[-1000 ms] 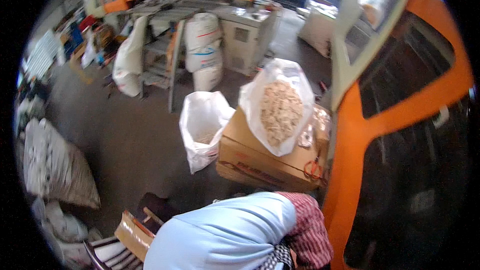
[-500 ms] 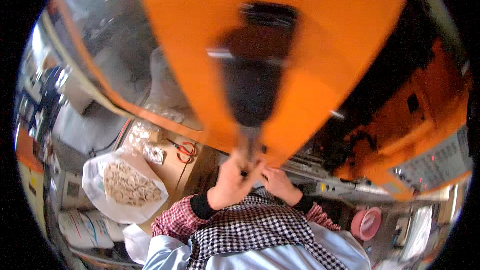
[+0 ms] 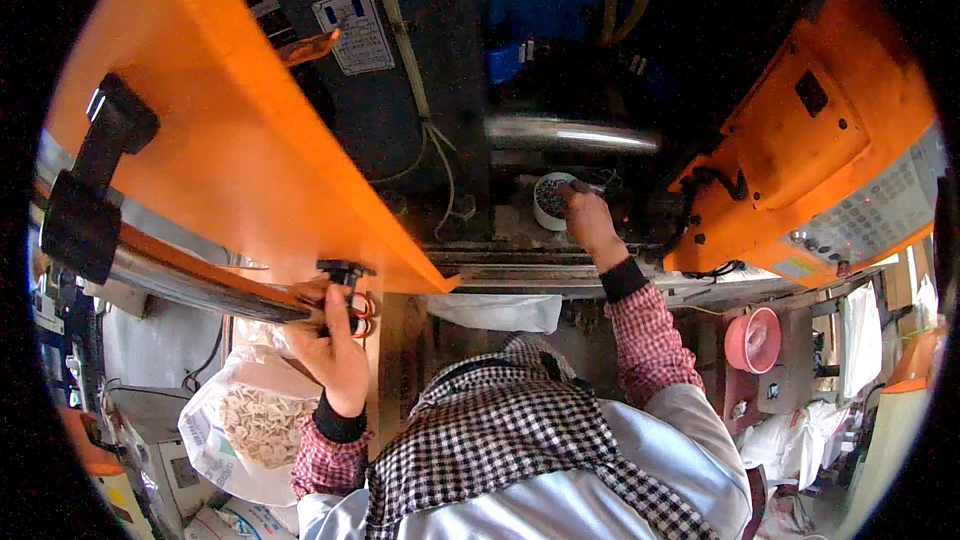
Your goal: The person assembles small white plastic components by hand, snapping circular pieces onto a central hub. They repeatedly move between a workbench and an orange industrial machine, placing the assembled units into a hopper on the machine. The person also handles large white sacks and a plastic scoop, transferring materials between them.
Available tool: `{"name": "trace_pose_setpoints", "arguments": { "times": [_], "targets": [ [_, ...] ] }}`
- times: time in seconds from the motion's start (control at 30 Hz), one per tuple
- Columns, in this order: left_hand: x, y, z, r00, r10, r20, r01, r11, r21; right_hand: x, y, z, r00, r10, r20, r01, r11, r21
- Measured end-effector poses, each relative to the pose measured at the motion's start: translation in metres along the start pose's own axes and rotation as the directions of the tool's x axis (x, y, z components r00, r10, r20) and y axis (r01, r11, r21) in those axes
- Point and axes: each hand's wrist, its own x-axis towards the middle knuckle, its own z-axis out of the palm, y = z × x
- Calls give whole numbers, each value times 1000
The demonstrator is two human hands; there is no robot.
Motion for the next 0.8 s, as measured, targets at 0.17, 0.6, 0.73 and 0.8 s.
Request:
{"name": "trace_pose_setpoints", "arguments": {
  "times": [0.17,0.6,0.73,0.8],
  "targets": [
    [11,-4,-3,979,38,-201,-22,996,85,24,7,13,983,-155,101,175,955,-238],
    [-9,11,43,828,279,486,-428,875,225,19,25,6,913,-403,-59,406,912,52],
    [-4,-87,155,632,-424,649,680,705,-201,26,-3,-42,954,-280,109,230,914,333],
    [-9,-126,198,494,-391,777,817,516,-260,25,11,-23,959,-282,-33,269,865,423]
  ]
}}
